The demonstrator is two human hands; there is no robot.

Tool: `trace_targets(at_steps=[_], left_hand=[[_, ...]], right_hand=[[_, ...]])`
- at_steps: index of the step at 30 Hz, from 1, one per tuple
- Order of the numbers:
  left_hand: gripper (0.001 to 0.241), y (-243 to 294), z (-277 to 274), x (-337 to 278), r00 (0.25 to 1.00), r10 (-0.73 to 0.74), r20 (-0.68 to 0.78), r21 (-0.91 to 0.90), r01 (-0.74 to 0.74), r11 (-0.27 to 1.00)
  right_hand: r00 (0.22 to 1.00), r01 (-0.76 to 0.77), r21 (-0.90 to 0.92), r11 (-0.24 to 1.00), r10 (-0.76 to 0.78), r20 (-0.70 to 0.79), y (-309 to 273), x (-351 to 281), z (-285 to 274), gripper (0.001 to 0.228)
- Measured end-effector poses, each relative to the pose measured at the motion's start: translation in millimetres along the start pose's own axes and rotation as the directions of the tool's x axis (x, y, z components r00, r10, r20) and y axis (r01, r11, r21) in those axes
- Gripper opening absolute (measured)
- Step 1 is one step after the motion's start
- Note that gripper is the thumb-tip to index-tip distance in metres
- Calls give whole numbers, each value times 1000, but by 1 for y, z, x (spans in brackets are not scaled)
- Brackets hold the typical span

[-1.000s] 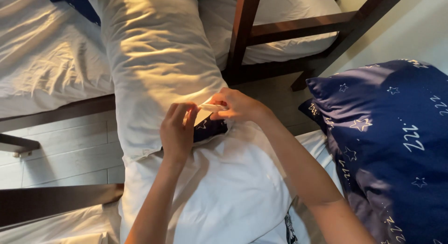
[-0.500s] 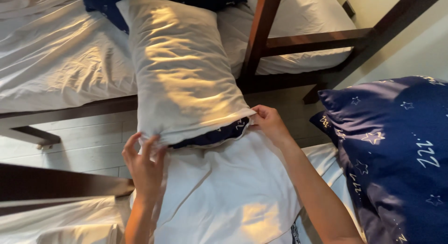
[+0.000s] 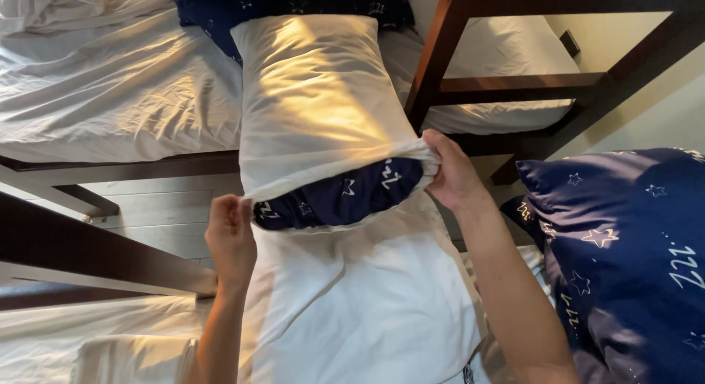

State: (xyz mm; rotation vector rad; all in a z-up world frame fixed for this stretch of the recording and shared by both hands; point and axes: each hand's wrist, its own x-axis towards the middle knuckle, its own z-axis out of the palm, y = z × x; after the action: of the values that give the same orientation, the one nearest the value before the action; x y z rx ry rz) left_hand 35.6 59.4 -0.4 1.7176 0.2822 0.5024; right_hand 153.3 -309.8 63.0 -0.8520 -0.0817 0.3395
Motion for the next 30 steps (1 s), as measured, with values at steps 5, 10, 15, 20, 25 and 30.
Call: trace_targets(at_steps=[5, 10, 15, 20, 25, 30], left_hand=[[12, 64, -11, 13, 988, 125, -91, -377, -150, 914], [14, 94, -14, 19, 990, -94, 109, -714, 144, 685], [10, 62, -11, -9, 941, -148, 305, -733, 331, 594], [21, 38, -23, -49, 961, -171, 216, -533, 263, 804], [16, 23, -40, -69, 966, -204, 159, -199, 234, 952], [17, 32, -39, -57, 893, -317, 320, -531, 446, 721]], right_hand=[[998, 40, -224, 974, -28, 58, -32, -17, 28, 9], [998, 27, -259, 966, -39, -44, -24, -24, 15, 7], [991, 25, -187, 982, -48, -121, -8, -32, -14, 8], [979, -53, -201, 978, 11, -204, 16, -47, -37, 9], [957, -93, -289, 953, 6, -290, 38, -65, -35, 12], [926, -31, -545, 838, -181, -331, 41, -77, -27, 22]])
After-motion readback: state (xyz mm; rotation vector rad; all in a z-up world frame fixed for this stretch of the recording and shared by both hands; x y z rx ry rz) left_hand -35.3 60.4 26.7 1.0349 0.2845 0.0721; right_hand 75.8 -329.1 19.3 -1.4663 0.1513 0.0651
